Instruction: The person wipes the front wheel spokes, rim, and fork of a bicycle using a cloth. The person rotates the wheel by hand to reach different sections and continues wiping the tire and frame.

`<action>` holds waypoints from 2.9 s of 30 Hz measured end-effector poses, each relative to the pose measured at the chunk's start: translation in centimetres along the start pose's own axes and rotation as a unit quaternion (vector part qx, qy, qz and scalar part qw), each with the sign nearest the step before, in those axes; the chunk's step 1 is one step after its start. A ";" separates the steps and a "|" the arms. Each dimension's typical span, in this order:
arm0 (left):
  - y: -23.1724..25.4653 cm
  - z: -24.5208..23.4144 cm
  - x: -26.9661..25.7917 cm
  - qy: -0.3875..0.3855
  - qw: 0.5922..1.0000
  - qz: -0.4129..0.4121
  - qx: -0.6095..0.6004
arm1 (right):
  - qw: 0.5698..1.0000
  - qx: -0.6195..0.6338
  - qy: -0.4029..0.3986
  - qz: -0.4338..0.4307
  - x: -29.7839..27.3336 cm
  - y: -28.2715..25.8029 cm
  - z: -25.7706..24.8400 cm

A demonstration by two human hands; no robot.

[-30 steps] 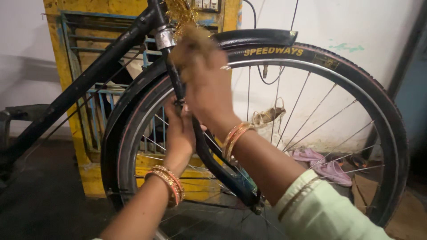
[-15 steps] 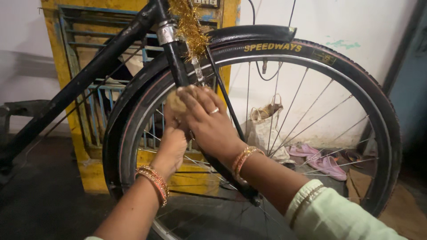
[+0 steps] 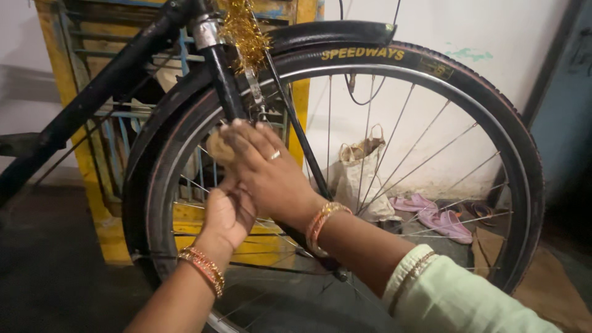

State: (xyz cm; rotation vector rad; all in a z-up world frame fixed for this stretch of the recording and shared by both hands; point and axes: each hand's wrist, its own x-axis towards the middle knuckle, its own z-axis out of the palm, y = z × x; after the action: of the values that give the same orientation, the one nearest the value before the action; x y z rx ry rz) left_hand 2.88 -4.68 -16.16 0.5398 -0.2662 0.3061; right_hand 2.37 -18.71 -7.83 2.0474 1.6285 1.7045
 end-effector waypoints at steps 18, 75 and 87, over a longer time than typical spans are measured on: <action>2.0 1.8 -5.1 0.045 0.979 0.029 0.198 | 0.998 0.042 -0.030 -0.038 -2.8 0.0 -0.6; 1.1 7.7 -6.7 -0.085 0.318 0.459 0.825 | 0.992 -0.019 -0.043 0.116 -4.1 -0.6 -1.6; -1.7 5.9 -9.6 -0.148 0.235 0.419 0.864 | 0.979 -0.111 -0.164 0.036 -9.1 -3.0 -3.3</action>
State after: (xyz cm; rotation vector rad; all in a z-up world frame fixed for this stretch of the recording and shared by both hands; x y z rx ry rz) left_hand -6.34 -11.32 -15.22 2.8175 -0.5041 1.6820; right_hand -0.73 -25.46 -14.65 2.1565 1.2224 1.3952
